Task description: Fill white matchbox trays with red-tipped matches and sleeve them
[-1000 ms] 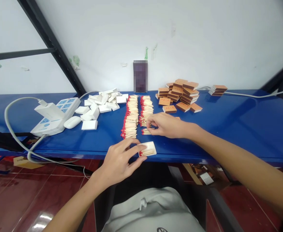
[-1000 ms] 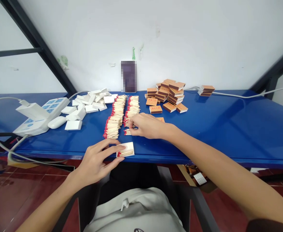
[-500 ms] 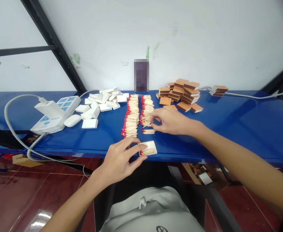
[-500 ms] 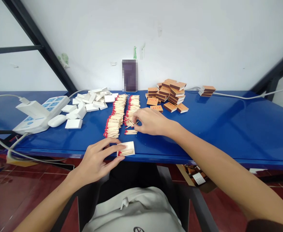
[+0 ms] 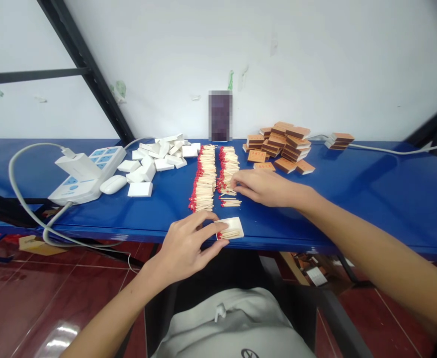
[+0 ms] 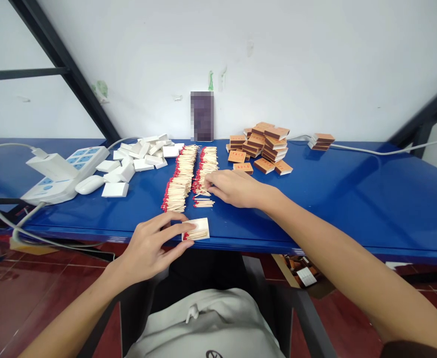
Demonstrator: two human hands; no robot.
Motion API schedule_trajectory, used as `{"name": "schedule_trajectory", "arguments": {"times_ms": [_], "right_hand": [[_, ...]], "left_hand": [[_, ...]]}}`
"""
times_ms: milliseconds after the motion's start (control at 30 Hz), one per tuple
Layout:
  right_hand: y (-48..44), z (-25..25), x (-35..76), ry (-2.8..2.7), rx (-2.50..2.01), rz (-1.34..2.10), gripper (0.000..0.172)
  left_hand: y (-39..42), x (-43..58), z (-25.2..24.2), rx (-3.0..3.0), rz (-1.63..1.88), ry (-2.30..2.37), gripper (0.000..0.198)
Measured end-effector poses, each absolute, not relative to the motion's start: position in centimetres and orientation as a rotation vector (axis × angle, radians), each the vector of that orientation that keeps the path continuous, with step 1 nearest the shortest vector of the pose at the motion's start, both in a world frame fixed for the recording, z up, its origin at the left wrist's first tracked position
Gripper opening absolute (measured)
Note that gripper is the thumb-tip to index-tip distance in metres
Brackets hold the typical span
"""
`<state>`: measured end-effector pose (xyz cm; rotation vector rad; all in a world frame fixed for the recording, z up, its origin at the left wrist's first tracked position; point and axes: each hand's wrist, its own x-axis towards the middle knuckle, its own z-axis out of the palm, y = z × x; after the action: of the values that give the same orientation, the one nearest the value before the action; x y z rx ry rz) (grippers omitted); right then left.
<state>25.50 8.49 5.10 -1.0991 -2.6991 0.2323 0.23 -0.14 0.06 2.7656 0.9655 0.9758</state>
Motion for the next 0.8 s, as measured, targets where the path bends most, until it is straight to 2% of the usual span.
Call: {"name": "schedule_trajectory", "arguments": {"times_ms": [300,533,800], "right_hand": [[8.7,4.0,24.5,-2.659,-1.070,0.159,0.019],[8.3,4.2,24.2,-2.651,-1.181,0.272,0.018],[7.7,4.9,24.1,-2.699,-1.246,0.145,0.017]], "left_hand": [[-0.1,0.3,0.1,2.776,0.983,0.967,0.021],[-0.1,0.2,-0.1,2.776,0.948,0.974,0.022],[-0.1,0.3,0.2,2.787,0.976,0.960,0.021]]}}
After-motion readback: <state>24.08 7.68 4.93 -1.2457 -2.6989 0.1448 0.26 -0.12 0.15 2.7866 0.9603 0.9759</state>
